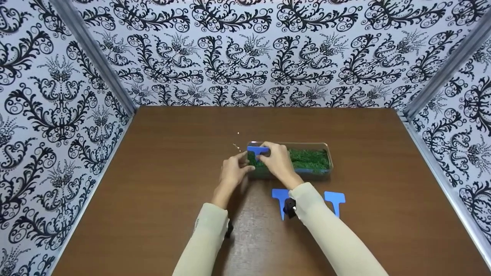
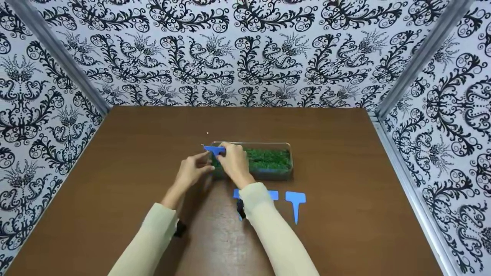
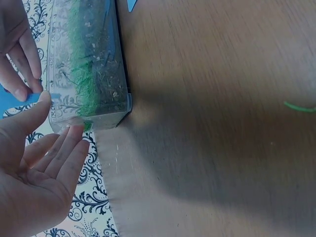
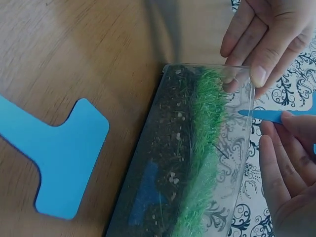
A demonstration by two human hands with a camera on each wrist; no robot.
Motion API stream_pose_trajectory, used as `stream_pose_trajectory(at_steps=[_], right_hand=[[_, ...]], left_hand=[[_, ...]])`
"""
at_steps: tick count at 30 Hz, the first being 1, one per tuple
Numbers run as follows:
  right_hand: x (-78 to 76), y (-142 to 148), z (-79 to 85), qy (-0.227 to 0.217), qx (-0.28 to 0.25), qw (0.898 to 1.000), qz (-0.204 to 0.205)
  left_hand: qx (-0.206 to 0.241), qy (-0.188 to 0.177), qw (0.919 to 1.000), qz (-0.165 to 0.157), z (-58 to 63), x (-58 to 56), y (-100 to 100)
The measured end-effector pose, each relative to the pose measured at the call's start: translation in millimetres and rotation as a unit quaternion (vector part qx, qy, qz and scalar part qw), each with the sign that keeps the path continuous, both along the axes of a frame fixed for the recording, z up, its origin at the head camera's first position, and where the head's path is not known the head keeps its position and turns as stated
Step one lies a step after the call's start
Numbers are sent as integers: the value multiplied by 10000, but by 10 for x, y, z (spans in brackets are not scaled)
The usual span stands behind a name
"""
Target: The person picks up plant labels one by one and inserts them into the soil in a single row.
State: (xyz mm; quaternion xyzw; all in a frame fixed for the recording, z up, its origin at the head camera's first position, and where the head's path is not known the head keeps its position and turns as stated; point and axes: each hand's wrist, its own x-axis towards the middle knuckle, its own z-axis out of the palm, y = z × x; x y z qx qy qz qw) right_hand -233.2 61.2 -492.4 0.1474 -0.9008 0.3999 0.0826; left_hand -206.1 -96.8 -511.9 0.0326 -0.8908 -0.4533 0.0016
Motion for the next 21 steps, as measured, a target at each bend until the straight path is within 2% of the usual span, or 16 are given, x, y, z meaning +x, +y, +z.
stream_pose_trajectory(at_steps=[7,15,21], right_hand=[[-57,-44,-72,58,8,10000,-14],[-102,-75,-156,-122,29,9999,-19],[-118,-89,-181,-192,39,9998,-88]], left_hand=[[103,-42,9999,6,-10,-9,-13],[155,-85,9998,39,-11,-3,-15],[-32,23,10000,-11,1,11,-11]])
